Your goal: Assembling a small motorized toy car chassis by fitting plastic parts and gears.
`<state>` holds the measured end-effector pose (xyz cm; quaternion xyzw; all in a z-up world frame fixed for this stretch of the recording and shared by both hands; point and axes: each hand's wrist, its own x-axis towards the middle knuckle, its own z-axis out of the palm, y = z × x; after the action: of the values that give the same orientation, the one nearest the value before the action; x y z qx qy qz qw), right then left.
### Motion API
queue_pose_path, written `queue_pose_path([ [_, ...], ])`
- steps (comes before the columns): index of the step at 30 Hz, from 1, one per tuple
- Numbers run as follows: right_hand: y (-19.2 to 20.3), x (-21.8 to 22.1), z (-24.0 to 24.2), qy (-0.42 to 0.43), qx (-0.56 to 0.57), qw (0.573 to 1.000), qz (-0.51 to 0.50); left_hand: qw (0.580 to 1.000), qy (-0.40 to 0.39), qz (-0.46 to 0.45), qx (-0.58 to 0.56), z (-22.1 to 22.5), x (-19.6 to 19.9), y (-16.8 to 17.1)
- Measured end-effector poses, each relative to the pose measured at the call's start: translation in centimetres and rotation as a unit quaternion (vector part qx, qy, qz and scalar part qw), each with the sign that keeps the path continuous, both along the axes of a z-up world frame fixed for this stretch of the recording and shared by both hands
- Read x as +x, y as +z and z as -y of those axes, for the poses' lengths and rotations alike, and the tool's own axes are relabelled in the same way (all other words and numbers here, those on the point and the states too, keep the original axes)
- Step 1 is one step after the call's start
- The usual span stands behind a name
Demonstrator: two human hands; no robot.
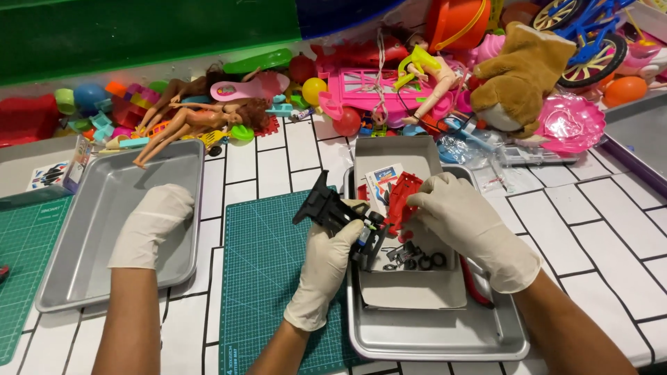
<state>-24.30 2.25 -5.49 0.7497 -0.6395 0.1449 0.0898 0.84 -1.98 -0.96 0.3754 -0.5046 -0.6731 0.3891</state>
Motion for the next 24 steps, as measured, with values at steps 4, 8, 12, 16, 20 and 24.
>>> queue_pose_path([
  [4,-0.3,0.0,-0.5,0.018,0.002,1.000,-0.013,0.997,0.035,0.049,0.044,-1.1,-0.3,0.8],
  [8,-1.7,1.2,-1.0,0.068,0.128,0.989,0.029,0.996,0.050,0.069,0.030,-1.2,-0.1,1.3],
  [12,-0.2,2.1,-1.2,0.075,0.155,0.985,0.030,0.995,0.065,0.075,0.014,-0.6,0.1,0.5],
  [16,-0.6,2.5,-0.8,0.085,0.125,0.988,0.016,0.994,0.084,0.048,-0.058,0.9,0.3,0.6],
  [20,-0.3,3.3,-1.0,0.068,0.163,0.984,0.019,0.990,0.089,0.041,-0.104,0.9,0.4,0.7],
  [24,-2.1,1.5,0.2,0.049,0.122,0.990,-0.042,0.986,0.083,0.058,-0.131,1.1,0.5,-0.5],
])
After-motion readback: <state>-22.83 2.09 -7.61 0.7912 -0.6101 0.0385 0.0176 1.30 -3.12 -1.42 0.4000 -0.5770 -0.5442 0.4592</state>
